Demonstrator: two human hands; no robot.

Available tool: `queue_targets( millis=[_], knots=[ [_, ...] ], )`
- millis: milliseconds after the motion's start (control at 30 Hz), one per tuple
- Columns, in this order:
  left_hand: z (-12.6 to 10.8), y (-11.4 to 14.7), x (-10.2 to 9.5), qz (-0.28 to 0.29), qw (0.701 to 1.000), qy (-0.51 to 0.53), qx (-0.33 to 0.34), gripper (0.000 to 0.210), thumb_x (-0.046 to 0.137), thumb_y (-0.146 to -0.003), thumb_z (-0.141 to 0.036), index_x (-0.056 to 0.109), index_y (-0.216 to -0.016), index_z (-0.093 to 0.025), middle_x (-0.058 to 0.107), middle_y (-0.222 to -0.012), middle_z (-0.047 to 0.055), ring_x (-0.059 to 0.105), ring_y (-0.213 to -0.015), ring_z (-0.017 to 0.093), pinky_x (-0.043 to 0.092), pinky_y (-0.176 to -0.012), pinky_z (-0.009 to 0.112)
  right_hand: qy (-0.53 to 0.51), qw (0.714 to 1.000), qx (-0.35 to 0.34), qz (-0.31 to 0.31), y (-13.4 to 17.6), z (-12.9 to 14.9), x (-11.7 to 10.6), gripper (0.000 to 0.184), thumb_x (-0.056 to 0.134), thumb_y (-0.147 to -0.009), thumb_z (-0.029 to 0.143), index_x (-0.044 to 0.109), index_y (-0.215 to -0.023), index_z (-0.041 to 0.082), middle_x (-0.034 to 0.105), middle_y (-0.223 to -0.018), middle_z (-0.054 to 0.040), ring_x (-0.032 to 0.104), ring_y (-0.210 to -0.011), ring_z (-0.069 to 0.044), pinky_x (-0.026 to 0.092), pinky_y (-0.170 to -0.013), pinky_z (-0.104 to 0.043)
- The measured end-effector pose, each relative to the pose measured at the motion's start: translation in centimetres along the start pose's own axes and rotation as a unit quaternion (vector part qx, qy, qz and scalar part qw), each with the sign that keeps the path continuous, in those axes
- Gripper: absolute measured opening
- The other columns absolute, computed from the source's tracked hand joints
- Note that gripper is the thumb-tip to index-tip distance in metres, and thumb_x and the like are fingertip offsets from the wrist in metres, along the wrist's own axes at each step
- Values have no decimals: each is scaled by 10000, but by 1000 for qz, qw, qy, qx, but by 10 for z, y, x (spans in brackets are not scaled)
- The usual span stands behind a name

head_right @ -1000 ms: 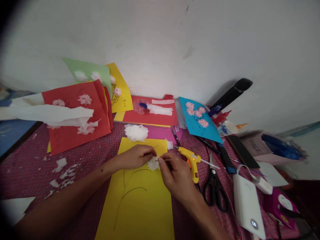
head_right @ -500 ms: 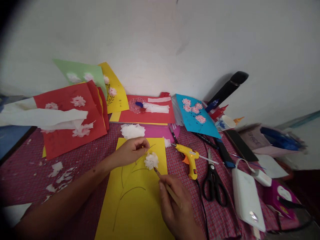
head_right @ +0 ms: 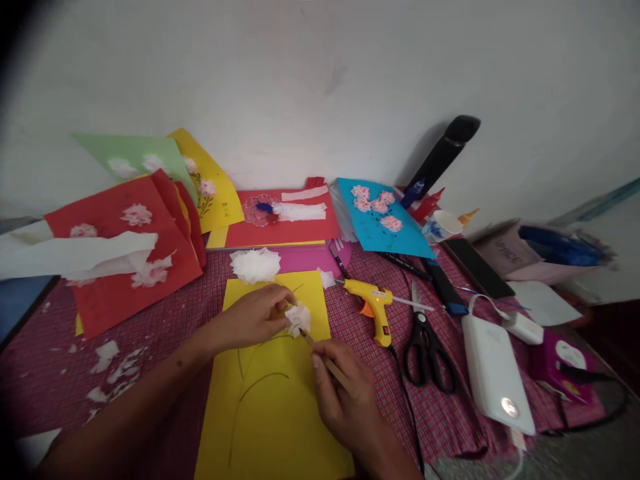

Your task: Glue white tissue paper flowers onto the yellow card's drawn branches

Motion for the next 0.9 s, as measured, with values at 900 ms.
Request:
queue_targets(
  millis=[900],
  knots=[
    [-4, -1, -2, 13, 999, -30, 13, 340, 585, -810, -271, 557, -1146, -224, 620, -1118, 54, 583, -1030, 231, 467, -888, 370, -1, 998, -62, 7, -4, -5, 5, 160, 527, -916, 140, 595, -1038, 218, 687, -919, -47, 673, -824, -173, 548, -719, -281]
  ],
)
Point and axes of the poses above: each hand's wrist, its own y-axis away from the middle knuckle, its own x-axis out of the palm, z = x × y, the point moved 1 cm from there along -y, towards the middle knuckle
